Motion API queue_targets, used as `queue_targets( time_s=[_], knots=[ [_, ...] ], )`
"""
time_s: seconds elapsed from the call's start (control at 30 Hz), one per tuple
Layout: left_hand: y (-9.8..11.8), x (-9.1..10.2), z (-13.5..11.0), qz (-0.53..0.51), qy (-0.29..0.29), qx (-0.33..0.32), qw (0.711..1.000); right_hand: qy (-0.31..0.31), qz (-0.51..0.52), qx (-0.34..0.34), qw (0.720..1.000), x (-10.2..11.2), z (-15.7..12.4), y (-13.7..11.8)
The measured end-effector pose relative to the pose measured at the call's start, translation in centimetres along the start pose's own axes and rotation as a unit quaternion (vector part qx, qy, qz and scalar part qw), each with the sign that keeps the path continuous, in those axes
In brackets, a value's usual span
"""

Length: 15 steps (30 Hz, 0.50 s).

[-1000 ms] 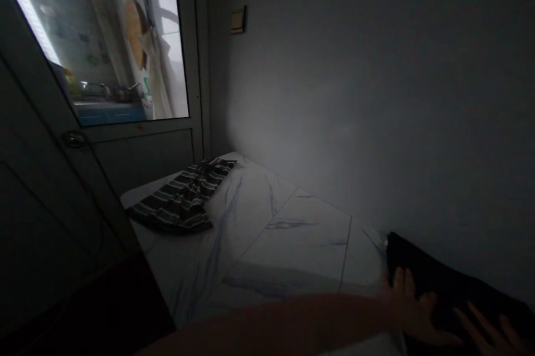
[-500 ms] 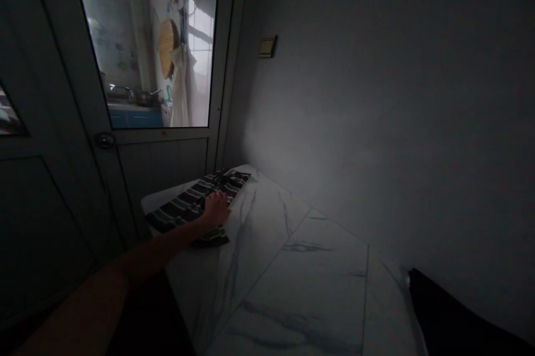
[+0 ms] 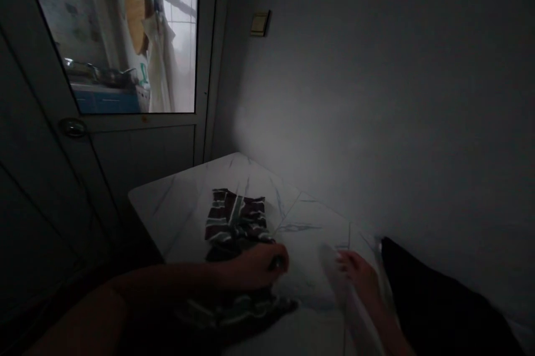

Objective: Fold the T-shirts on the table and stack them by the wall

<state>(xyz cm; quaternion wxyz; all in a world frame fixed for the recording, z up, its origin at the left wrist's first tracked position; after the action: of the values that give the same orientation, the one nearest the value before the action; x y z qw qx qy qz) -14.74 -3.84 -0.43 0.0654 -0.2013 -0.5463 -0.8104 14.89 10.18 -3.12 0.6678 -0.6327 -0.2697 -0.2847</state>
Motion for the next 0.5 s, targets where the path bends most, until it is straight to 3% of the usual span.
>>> queue_targets(
  time_s=[0.07, 0.1, 0.2, 0.27, 0.37, 0.43, 0.5],
  knots=[
    [2.6, -5.3, -1.3, -0.003, -0.108, -0.061, 0.992, -0.159, 0.139, -0.102, 0.972, -8.0, -1.8, -2.8],
    [3.5, -7.5, -2.0, 0.001, -0.151, -0.086, 0.985, -0.195, 0.184, -0.128, 0.955, -10.8, -2.6, -4.4],
    [5.2, -11.1, -3.3, 0.024, -0.216, -0.135, 0.967, -0.23, 0.258, -0.07, 0.936, -15.4, -3.5, -8.8],
    [6.2, -11.4, -3.2, 0.028, -0.249, -0.159, 0.955, -0.212, 0.271, -0.034, 0.938, -15.8, -3.3, -10.2],
    [7.7, -8.9, -1.4, 0.025, -0.252, -0.173, 0.952, -0.161, 0.3, -0.011, 0.94, -13.5, -2.6, -11.3],
    [8.5, -5.3, 1.1, 0.022, -0.168, -0.161, 0.972, -0.132, 0.333, -0.001, 0.934, -10.7, -2.2, -12.1],
    [9.1, -0.7, 3.9, 0.014, -0.024, -0.144, 0.989, -0.113, 0.382, -0.001, 0.917, -7.5, -2.0, -12.7]
  ],
)
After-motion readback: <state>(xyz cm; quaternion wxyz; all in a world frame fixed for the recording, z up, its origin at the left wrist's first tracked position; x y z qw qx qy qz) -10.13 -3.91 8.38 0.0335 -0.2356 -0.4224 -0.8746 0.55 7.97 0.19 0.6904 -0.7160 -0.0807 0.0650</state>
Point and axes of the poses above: each hand's wrist, its own z-axis towards the middle knuckle, its own x-axis out of the back of the hand, y = z × x, the point moved 7 cm from there along z, towards the middle knuckle, and after that the axes turned 1 degree about x, right-handed, at the moved point
